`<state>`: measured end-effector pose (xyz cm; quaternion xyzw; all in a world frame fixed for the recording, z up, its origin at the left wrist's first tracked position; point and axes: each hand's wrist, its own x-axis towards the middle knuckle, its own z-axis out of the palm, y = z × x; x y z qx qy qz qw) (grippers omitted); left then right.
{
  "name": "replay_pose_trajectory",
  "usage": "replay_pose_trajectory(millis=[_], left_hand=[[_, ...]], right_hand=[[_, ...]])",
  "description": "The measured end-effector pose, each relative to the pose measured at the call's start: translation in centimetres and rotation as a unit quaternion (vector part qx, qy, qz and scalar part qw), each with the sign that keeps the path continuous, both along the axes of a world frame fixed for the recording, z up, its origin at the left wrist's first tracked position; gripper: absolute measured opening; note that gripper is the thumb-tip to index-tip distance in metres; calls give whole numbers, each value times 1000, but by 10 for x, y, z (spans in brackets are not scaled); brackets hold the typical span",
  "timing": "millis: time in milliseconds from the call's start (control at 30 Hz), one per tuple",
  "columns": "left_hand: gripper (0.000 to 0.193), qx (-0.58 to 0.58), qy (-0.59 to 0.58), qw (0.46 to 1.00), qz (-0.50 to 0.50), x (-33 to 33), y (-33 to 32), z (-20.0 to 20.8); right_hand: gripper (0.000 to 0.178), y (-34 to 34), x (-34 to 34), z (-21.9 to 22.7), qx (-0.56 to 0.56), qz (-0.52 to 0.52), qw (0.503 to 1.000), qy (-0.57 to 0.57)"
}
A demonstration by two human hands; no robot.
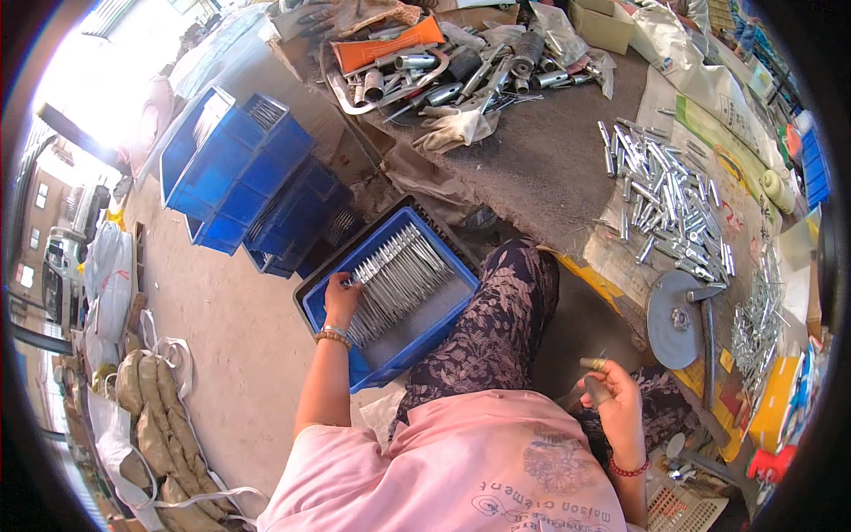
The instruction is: The person assembles metal components by picking up metal pieces and inserting pins into them by hand, then places the assembled items into a blue storage tray.
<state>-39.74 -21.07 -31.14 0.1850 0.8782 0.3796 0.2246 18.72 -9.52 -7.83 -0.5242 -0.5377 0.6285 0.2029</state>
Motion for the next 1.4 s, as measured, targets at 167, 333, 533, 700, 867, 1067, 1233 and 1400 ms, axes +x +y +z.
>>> replay_pose_trajectory(millis=[167, 333, 533, 700, 867, 1067, 1233, 1400], left_hand=[[46, -59, 198, 977, -45, 39, 27, 37], [22, 156, 197, 965, -69, 81, 92, 114], [14, 358, 126, 860, -340, 247, 186, 259], [29, 307, 229, 767, -515, 345, 235, 305], [29, 207, 356, 670, -618, 343, 273, 304], [19, 192, 373, 627, -656, 335, 285, 313], [20, 264, 225, 728, -592, 339, 264, 310], [18, 298, 204, 640, -678, 397, 222, 320]], right_hand=[[27, -6, 10, -5, 0, -25, 1000, 5], [28, -4, 12, -3, -6, -16, 1000, 24], [28, -3, 4, 22, 91, 19, 996, 2], [30, -11, 19, 34, 161, -2, 987, -13], [28, -21, 49, 57, 287, -29, 956, -49], [21, -20, 94, 82, 356, -87, 924, -106], [15, 26, 145, 87, 502, -220, 783, -294], [5, 111, 189, 56, 550, -240, 675, -429]])
